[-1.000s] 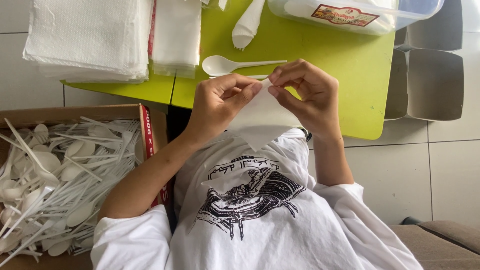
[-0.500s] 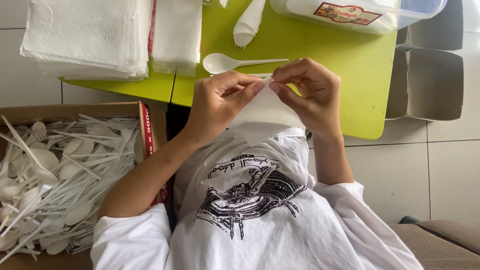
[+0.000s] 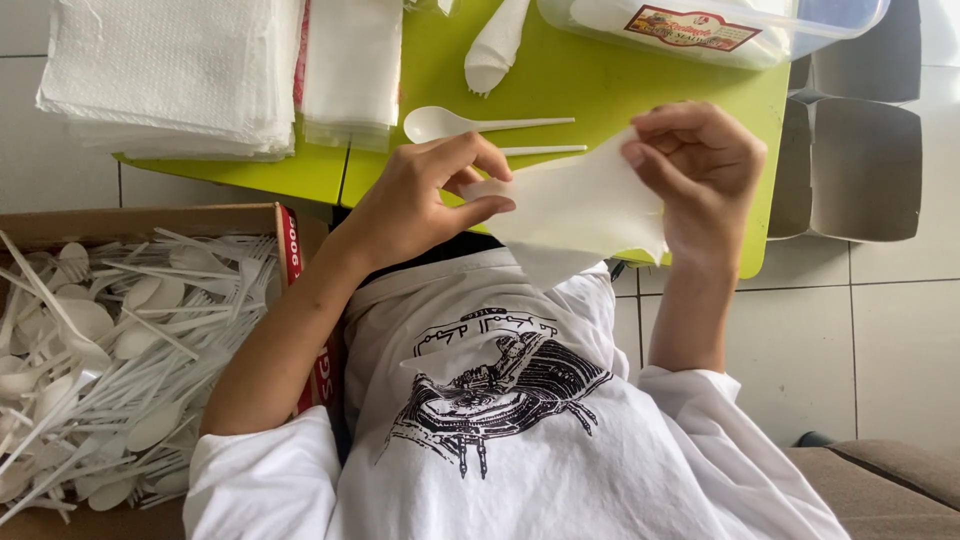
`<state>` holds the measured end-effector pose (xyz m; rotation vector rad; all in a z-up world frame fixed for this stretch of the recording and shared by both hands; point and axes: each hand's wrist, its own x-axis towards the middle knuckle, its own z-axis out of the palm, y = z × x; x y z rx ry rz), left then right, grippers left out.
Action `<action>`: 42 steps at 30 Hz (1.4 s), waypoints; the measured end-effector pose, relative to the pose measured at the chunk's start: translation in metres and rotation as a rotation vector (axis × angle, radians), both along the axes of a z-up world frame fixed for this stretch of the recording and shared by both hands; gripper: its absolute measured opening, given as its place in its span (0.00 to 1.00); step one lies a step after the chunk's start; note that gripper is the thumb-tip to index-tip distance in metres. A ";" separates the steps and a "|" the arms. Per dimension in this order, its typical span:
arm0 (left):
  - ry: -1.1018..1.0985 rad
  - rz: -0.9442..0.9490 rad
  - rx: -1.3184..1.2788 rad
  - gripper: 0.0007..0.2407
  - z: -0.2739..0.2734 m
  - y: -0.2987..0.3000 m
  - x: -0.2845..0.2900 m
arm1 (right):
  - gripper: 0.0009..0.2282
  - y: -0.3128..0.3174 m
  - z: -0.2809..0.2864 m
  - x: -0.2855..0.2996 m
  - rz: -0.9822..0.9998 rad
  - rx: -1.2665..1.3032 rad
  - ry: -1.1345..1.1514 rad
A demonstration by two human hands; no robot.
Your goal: Wrapping plastic spoons and forks individually in paper napkins at a steady pace.
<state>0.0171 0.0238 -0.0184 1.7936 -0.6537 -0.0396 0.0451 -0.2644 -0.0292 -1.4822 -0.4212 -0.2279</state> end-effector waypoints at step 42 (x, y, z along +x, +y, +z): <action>0.101 -0.067 0.379 0.46 -0.054 -0.128 0.038 | 0.20 -0.065 0.014 -0.036 -0.541 -0.783 -0.160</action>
